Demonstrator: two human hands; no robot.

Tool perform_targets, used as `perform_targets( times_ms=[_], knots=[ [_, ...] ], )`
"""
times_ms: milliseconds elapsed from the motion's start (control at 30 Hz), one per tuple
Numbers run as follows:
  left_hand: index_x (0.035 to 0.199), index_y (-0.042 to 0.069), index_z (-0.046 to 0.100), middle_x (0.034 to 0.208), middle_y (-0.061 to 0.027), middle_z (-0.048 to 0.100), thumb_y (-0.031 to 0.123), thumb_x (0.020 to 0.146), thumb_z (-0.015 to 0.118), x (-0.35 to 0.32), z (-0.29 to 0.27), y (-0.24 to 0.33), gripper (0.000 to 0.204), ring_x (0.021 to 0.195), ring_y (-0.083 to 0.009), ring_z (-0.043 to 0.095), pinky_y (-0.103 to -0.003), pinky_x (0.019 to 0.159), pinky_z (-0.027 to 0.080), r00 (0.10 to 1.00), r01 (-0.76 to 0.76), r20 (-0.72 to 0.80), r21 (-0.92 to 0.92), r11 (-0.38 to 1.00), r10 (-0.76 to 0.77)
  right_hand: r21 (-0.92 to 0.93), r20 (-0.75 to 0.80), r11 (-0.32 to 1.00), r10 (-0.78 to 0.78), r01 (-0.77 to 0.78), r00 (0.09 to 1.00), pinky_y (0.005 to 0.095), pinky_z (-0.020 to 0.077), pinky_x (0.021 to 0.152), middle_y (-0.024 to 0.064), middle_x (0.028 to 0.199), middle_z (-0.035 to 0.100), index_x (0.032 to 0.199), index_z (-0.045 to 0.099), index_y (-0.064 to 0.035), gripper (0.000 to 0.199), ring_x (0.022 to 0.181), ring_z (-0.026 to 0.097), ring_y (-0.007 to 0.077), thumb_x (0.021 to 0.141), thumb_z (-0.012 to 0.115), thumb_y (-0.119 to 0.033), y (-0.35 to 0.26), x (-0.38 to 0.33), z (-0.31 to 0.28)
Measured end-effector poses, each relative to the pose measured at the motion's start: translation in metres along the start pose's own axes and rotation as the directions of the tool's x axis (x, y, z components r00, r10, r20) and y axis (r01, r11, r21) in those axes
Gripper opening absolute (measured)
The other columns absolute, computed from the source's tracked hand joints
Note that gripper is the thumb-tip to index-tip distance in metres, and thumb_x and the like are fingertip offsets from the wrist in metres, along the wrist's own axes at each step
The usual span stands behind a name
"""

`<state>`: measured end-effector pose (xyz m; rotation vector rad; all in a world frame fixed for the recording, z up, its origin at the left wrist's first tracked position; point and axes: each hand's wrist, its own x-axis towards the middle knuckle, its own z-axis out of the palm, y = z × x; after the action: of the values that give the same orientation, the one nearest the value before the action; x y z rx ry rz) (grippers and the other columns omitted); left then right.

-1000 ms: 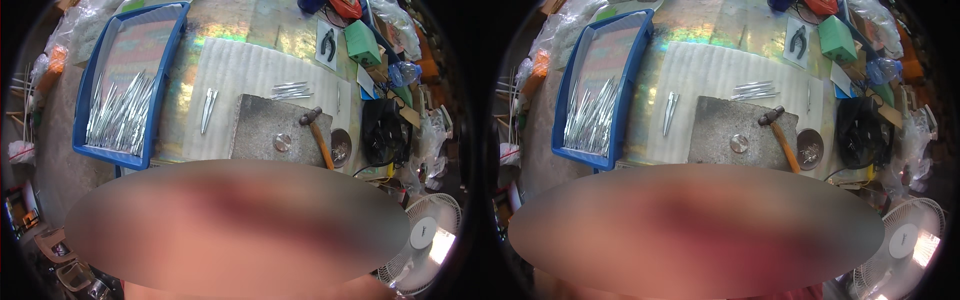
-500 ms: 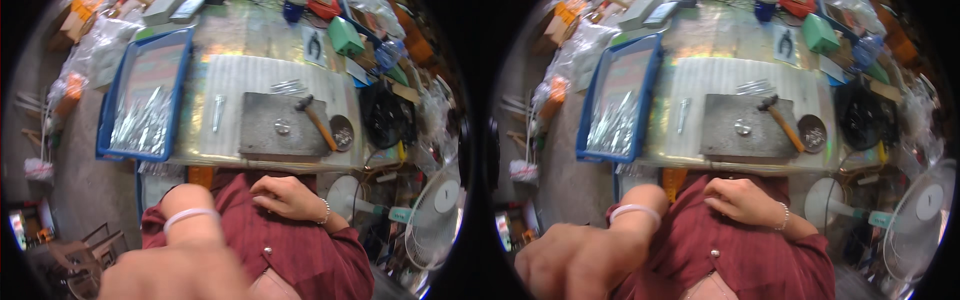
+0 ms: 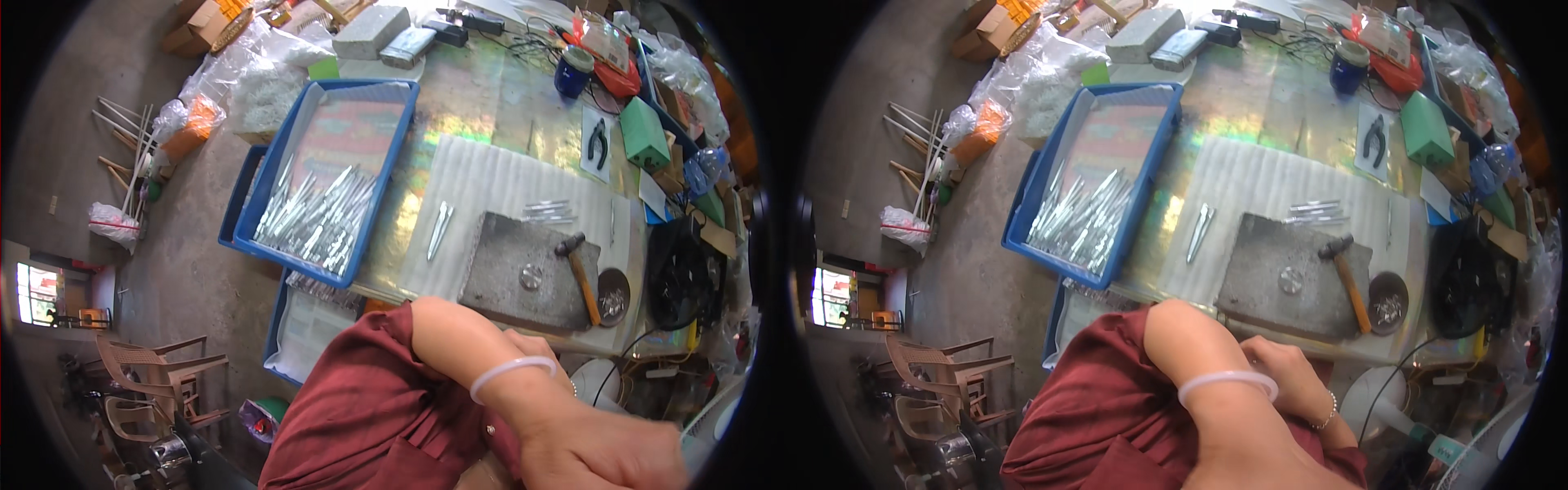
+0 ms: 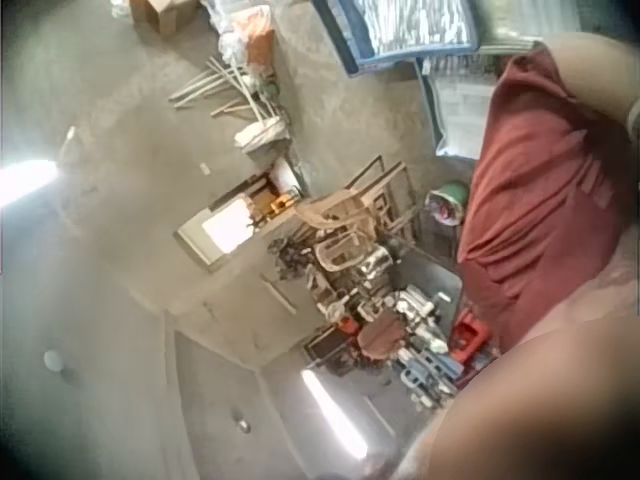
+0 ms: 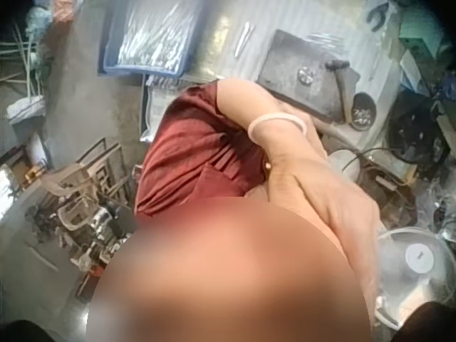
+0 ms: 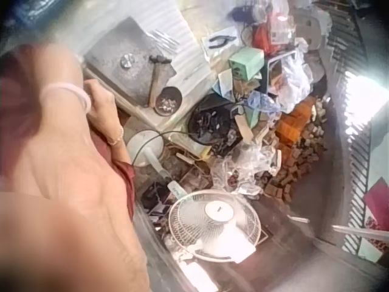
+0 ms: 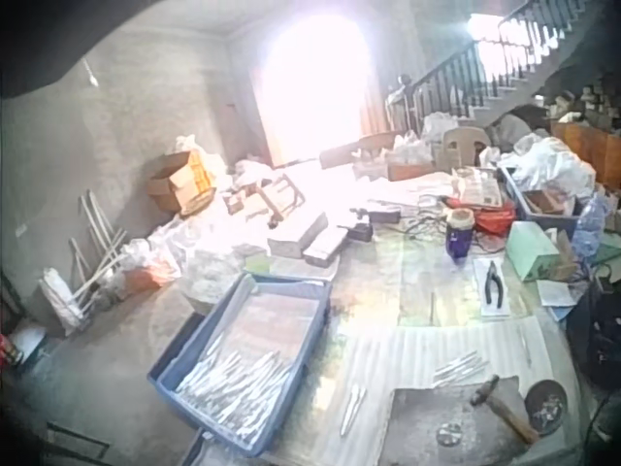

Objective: Stamping and marking metal strips using a hammer and a metal stamp on an anvil.

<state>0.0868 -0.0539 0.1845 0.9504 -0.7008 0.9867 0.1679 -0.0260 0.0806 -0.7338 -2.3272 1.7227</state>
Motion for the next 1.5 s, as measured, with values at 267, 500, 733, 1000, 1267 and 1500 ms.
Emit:
perform_targets(
  times_ms=[267,500,733,1000,1267,1500],
  knots=[
    [0.101,-0.007,0.060,0.095,-0.0229,0.064,0.031,0.099,0.039,-0.005,-0.050,0.030,0.044,0.090,-0.0381,0.061,-0.041,0.075,0.049,0.934,0.284,0.166,0.193,0.939,-0.317,0.112,0.106,0.992,-0.072,0.060,0.992,0.0392,0.0488,0.070,0.0163,0.089,0.062,0.100,0.055,-0.0021,0.030,0.084,0.061,0.0346,0.076,0.066,-0.017,0.054,0.019,-0.007],
    [0.103,-0.001,0.062,0.087,-0.0110,0.064,0.011,0.087,0.061,-0.060,-0.132,0.090,0.020,0.085,-0.0188,0.063,-0.028,0.075,0.049,0.511,0.857,-0.810,0.504,0.104,-0.288,0.076,0.004,0.992,-0.106,0.105,0.994,0.0430,0.0468,0.068,0.0166,0.081,0.060,0.094,0.054,-0.0036,0.017,0.079,0.060,0.0358,0.086,0.058,-0.019,0.059,0.033,-0.028],
    [0.097,0.001,0.065,0.085,-0.0084,0.065,0.008,0.081,0.064,-0.117,-0.269,0.093,0.017,0.074,-0.0147,0.059,-0.027,0.069,0.048,0.404,0.891,-0.908,0.363,-0.274,0.113,0.046,0.028,0.985,-0.170,0.169,0.985,0.0394,0.0491,0.069,0.0145,0.086,0.062,0.099,0.054,-0.0026,0.019,0.080,0.062,0.0321,0.086,0.058,-0.016,0.074,0.023,-0.052],
    [0.081,0.001,0.062,0.078,-0.0147,0.062,0.018,0.073,0.066,-0.125,-0.321,0.057,0.019,0.076,-0.0286,0.060,-0.037,0.069,0.048,0.339,0.770,-0.940,0.305,-0.561,-0.047,0.094,-0.050,0.987,-0.123,0.127,0.991,0.0441,0.0457,0.069,0.0164,0.083,0.060,0.095,0.050,-0.0037,0.018,0.081,0.060,0.0360,0.087,0.054,-0.020,0.077,0.001,-0.064],
    [0.079,0.001,0.057,0.082,-0.0189,0.062,0.017,0.075,0.061,-0.132,-0.319,0.055,0.017,0.082,-0.0340,0.060,-0.041,0.073,0.046,0.367,0.733,-0.927,0.337,-0.591,-0.073,0.029,-0.083,0.987,-0.155,0.157,0.985,0.0411,0.0467,0.064,0.0129,0.080,0.059,0.095,0.051,-0.0045,0.017,0.076,0.060,0.0325,0.088,0.056,-0.019,0.078,0.008,-0.051],
    [0.080,0.000,0.055,0.082,-0.0198,0.062,0.016,0.078,0.060,-0.128,-0.317,0.057,0.017,0.084,-0.0366,0.059,-0.042,0.075,0.046,0.342,0.698,-0.933,0.334,-0.634,-0.114,-0.072,-0.065,0.983,-0.175,0.170,0.982,0.0426,0.0470,0.063,0.0124,0.081,0.059,0.093,0.050,-0.0047,0.018,0.076,0.060,0.0331,0.085,0.058,-0.018,0.064,0.015,-0.036]
  ],
)
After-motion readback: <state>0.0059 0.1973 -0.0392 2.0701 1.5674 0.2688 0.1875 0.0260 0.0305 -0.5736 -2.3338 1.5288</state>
